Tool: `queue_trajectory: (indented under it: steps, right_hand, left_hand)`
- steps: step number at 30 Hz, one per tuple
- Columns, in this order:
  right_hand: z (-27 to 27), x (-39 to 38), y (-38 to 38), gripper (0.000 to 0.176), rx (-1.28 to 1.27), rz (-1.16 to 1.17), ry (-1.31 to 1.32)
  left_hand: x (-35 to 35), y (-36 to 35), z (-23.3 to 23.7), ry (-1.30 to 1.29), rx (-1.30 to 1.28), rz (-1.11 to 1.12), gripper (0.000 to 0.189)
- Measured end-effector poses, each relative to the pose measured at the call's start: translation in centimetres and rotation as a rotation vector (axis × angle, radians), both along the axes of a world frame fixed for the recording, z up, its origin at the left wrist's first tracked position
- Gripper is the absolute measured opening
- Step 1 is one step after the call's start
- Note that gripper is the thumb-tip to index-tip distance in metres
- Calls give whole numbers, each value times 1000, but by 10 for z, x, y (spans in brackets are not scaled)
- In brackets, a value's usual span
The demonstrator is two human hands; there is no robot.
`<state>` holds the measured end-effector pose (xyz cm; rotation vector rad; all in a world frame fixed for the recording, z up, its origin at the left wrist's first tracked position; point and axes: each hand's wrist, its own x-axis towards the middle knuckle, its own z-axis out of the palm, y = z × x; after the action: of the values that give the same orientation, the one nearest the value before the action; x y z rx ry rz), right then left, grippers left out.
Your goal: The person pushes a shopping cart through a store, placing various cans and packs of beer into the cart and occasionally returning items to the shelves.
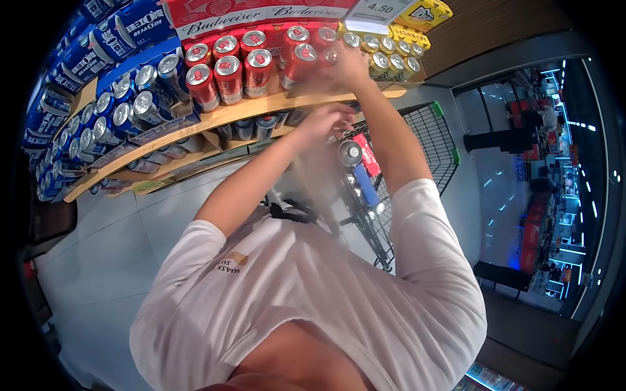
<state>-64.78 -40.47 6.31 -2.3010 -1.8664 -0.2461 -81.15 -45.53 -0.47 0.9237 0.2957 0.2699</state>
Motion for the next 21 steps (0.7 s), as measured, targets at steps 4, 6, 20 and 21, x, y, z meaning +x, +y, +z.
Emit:
queue_trajectory:
  steps: [4, 6, 20, 21]
  right_hand:
    - [2, 6, -14, 77, 86, 39, 63]
    - [5, 14, -38, 73, 192, 63, 109]
    - [-88, -73, -497, 47, -141, -1046, 856]
    - [-99, -89, -511, 41, -67, -1008, 967]
  left_hand:
    - [-4, -22, -22, 23, 1142, 254, 20]
    - [-15, -30, -9, 163, 1228, 74, 23]
    - [-33, -33, 6, 31, 1561, -526, 30]
    - [-33, -34, 5, 41, 1590, -504, 29]
